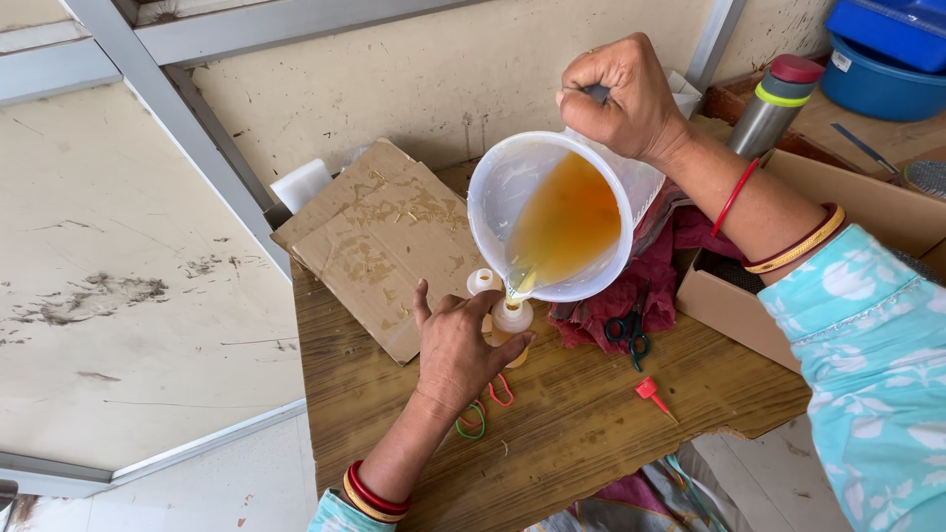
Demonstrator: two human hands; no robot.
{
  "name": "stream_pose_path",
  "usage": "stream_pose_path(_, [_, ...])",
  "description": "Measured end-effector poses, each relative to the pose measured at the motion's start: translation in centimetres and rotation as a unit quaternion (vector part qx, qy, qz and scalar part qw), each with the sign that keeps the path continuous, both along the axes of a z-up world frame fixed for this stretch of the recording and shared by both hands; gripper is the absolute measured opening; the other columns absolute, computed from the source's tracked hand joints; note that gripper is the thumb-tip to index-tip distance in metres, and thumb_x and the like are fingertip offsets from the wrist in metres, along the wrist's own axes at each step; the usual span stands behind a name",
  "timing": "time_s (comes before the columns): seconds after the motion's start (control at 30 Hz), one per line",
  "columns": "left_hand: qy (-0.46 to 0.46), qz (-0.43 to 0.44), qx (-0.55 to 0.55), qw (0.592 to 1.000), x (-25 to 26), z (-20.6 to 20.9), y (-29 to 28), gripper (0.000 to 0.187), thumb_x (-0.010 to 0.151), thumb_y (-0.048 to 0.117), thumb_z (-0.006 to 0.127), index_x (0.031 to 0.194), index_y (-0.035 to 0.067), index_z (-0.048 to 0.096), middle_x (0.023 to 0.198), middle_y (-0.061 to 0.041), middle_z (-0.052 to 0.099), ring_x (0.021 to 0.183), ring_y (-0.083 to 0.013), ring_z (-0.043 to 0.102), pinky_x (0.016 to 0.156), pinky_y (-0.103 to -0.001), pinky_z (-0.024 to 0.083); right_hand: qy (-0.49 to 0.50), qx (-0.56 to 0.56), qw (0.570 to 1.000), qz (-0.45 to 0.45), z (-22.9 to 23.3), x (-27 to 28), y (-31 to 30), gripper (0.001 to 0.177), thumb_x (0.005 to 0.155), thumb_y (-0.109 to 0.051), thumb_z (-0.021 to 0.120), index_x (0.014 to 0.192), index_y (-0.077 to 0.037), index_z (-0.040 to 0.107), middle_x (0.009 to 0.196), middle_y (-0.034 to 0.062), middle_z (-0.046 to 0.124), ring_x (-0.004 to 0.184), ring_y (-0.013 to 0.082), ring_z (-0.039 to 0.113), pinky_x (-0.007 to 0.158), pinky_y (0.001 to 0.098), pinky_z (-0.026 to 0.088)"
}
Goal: The person fills small plastic bottles with liquid and applies liquid to circular mesh filters in a manufacturing setting.
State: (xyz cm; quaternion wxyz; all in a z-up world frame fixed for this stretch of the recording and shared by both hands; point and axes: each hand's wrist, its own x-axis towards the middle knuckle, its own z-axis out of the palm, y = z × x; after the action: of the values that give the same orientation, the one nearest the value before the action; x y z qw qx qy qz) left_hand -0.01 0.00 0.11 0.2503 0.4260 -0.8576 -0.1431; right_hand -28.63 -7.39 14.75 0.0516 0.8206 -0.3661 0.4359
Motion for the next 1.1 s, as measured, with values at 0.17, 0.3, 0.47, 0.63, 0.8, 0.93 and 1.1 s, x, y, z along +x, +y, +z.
stream_pose_path(0.17, [0.006,-0.001,-0.003,1.000,0.00,-0.13,-0.03,0.060,0.071,0.048,0.086,0.120,0.016,0.071,0.077,-0.005,0.072,0.095,-0.0231,0.066,0.122,-0.062,0.006,-0.007,0.003,1.000,-0.001,-0.16,-0.21,-0.15,0.024,0.088,-0.011,0.061,0.068,0.002,0.056,0.063,0.0068,0.056,0.059,0.0101,0.048,0.058,0.0284,0.039])
stream_pose_path(0.3, [0.006,-0.001,-0.002,1.000,-0.07,-0.11,-0.03,0.061,0.071,0.048,0.086,0.120,0.015,0.071,0.077,-0.005,0.072,0.096,-0.0234,0.065,0.123,-0.062,0.006,-0.008,-0.001,1.000,0.005,-0.25,-0.38,-0.14,0.023,0.089,-0.011,0.060,0.070,0.002,0.058,0.065,0.0059,0.056,0.058,0.0084,0.049,0.057,0.0267,0.040])
stream_pose_path(0.47, [0.005,0.001,-0.003,1.000,-0.05,-0.23,-0.07,0.060,0.071,0.049,0.085,0.120,0.016,0.071,0.077,-0.005,0.072,0.096,-0.0232,0.065,0.123,-0.062,0.006,-0.012,0.004,1.000,-0.003,-0.41,-0.50,-0.23,0.024,0.089,-0.011,0.061,0.069,0.002,0.056,0.062,0.0055,0.053,0.054,0.0073,0.046,0.057,0.0280,0.038])
stream_pose_path(0.63, [0.004,-0.001,-0.009,1.000,-0.03,-0.42,-0.17,0.060,0.072,0.049,0.085,0.120,0.016,0.071,0.076,-0.005,0.072,0.094,-0.0227,0.066,0.123,-0.063,0.006,-0.015,0.017,1.000,-0.009,-0.37,-0.58,-0.19,0.026,0.088,-0.010,0.060,0.066,0.001,0.054,0.059,0.0047,0.050,0.052,0.0071,0.043,0.050,0.0257,0.034])
stream_pose_path(0.8, [0.011,0.000,-0.019,1.000,-0.02,-0.48,-0.12,0.060,0.071,0.049,0.085,0.119,0.015,0.071,0.076,-0.005,0.072,0.093,-0.0229,0.066,0.122,-0.062,0.007,-0.023,0.011,1.000,0.001,-0.53,-0.72,-0.11,0.025,0.089,-0.009,0.060,0.067,0.002,0.054,0.059,0.0034,0.051,0.056,0.0068,0.044,0.053,0.0265,0.035])
stream_pose_path(0.93, [0.011,0.003,-0.018,1.000,-0.03,-0.32,-0.11,0.061,0.071,0.048,0.085,0.120,0.016,0.071,0.073,-0.006,0.071,0.093,-0.0231,0.066,0.123,-0.062,0.007,-0.028,0.011,1.000,0.001,-0.38,-0.58,0.02,0.026,0.089,-0.009,0.060,0.066,0.002,0.054,0.060,0.0015,0.050,0.058,0.0064,0.043,0.054,0.0274,0.034])
stream_pose_path(1.1, [0.010,0.004,-0.015,1.000,0.03,-0.18,-0.12,0.062,0.071,0.049,0.085,0.120,0.016,0.071,0.071,-0.006,0.070,0.092,-0.0234,0.066,0.123,-0.062,0.007,-0.046,0.027,0.999,-0.011,-0.69,-1.00,-0.03,0.027,0.089,-0.009,0.058,0.065,0.002,0.051,0.058,0.0014,0.045,0.057,0.0068,0.040,0.054,0.0278,0.032])
